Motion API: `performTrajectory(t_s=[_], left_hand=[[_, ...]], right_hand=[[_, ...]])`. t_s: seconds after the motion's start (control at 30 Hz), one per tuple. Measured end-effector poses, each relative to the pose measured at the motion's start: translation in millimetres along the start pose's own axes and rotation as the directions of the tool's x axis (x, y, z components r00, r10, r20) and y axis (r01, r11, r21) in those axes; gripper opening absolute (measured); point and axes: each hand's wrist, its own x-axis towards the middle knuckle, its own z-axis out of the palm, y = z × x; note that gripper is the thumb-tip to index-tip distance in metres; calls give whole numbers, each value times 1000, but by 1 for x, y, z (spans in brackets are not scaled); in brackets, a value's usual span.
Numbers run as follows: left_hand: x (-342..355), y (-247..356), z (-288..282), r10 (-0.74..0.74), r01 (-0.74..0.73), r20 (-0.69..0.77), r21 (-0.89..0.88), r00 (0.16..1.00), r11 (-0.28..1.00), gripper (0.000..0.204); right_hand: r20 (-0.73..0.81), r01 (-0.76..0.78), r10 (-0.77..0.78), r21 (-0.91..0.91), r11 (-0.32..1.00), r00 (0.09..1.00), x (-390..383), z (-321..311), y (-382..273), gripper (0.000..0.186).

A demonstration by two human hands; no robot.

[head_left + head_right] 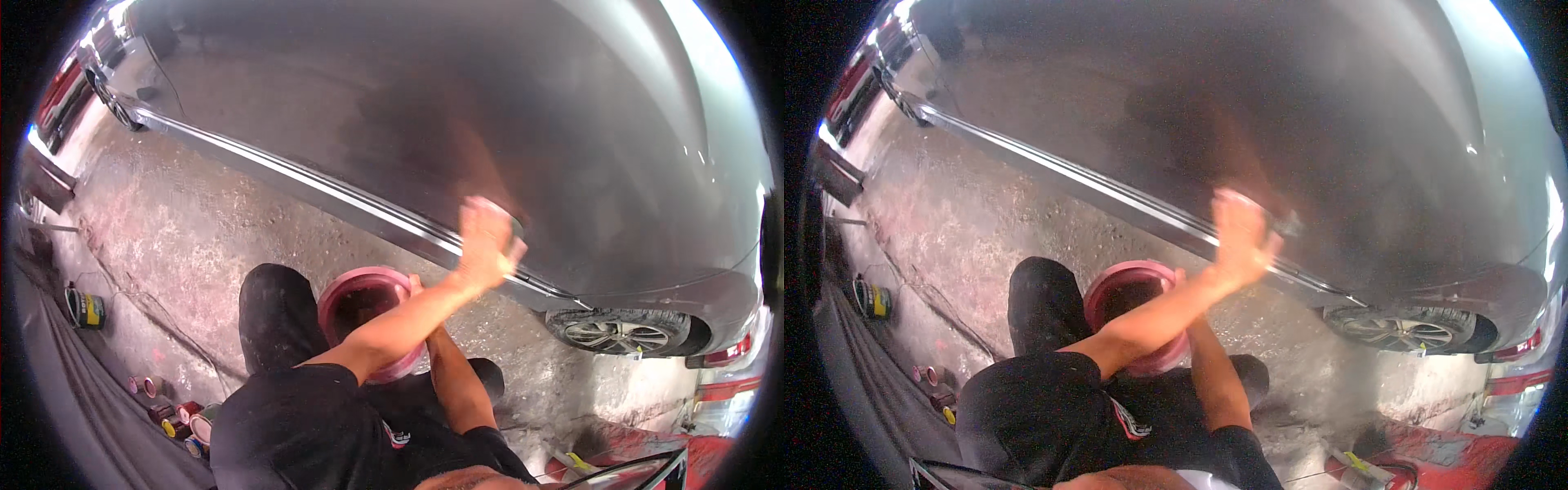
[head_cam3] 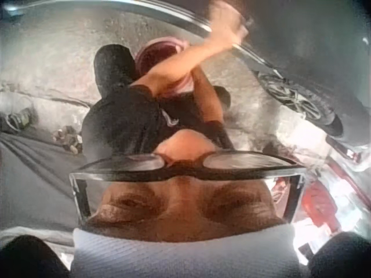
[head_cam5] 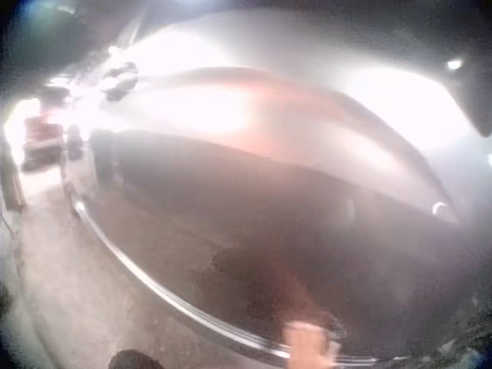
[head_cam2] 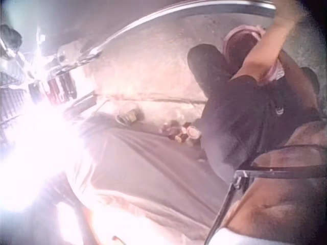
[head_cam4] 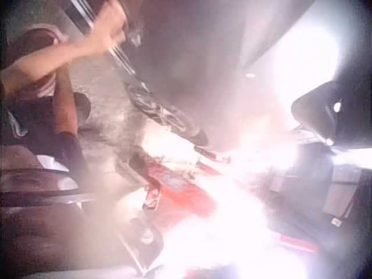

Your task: The person sands the side panel of a car door by hand using a sanding block, dipping the block into a bucket of water and wiping the surface with a cloth.

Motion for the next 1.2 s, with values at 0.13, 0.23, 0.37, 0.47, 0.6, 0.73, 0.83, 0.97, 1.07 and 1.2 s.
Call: performTrajectory(t_s=[0.13,0.23,0.37,0.47,0.6,0.73,0.83,0.97,1.07,1.2], left_hand=[[57,-126,-125,-211,36,-865,-219,455,975,75],[81,-165,-229,-684,44,-656,-711,319,702,70],[61,-112,-110,-182,3,-885,-200,429,980,77],[35,-78,-29,432,-186,-650,413,626,891,99],[51,-125,-111,120,-180,-871,36,477,983,87],[63,-119,-166,-242,-55,-867,-294,435,954,75],[55,-120,-99,159,-240,-884,55,439,969,93],[55,-182,-171,107,-142,-879,46,464,989,80],[62,-141,-191,-237,-48,-844,-296,481,954,75],[52,-126,-131,302,-239,-810,205,503,949,91]], right_hand=[[232,-291,344,-233,928,910,14,-28,-56,40],[220,-279,331,-235,931,918,27,-31,-50,38],[202,-280,330,-242,929,922,28,-27,-45,35],[200,-234,277,-213,949,940,23,-25,-29,31],[217,-301,362,-271,914,906,29,-22,-45,33],[228,-290,350,-260,921,909,26,-25,-53,37],[198,-278,332,-259,925,922,33,-25,-42,34],[173,-276,322,-246,929,931,35,-23,-48,33],[177,-273,326,-268,924,929,26,-23,-49,33],[174,-272,326,-274,922,929,31,-26,-45,35]])
